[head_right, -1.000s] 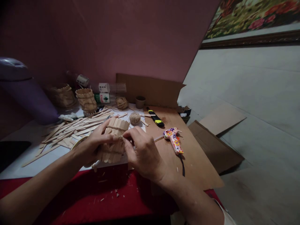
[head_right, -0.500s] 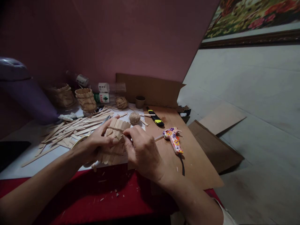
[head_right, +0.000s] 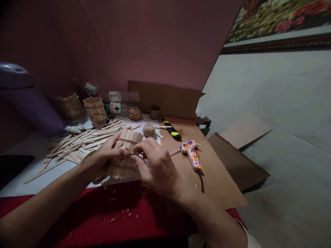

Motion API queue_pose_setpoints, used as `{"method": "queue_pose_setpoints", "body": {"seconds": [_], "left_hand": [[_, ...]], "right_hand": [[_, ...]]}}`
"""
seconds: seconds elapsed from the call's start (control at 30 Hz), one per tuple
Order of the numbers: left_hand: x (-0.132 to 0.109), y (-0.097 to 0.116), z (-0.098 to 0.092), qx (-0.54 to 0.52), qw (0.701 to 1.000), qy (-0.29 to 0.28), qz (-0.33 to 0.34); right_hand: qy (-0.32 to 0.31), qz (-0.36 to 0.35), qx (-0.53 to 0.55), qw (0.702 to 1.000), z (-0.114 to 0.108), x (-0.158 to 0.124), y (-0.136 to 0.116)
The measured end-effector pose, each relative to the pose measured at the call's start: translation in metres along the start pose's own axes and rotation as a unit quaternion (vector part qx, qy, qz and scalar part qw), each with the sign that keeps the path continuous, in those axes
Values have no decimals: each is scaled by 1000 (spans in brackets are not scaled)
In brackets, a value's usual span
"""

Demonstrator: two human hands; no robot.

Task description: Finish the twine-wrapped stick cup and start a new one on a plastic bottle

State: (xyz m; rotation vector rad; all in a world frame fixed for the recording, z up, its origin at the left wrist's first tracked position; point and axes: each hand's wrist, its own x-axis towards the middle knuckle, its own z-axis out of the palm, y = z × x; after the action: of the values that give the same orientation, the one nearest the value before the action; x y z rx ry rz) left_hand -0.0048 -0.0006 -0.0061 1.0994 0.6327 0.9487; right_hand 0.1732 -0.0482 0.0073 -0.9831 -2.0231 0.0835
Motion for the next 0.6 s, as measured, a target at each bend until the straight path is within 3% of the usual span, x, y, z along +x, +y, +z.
{"method": "queue_pose_setpoints", "body": {"seconds": [0.6], "left_hand": [[1,2,-1,-31,999,-15,-16]], "right_hand": [[-8,-20,-37,999,1,0,3]]}}
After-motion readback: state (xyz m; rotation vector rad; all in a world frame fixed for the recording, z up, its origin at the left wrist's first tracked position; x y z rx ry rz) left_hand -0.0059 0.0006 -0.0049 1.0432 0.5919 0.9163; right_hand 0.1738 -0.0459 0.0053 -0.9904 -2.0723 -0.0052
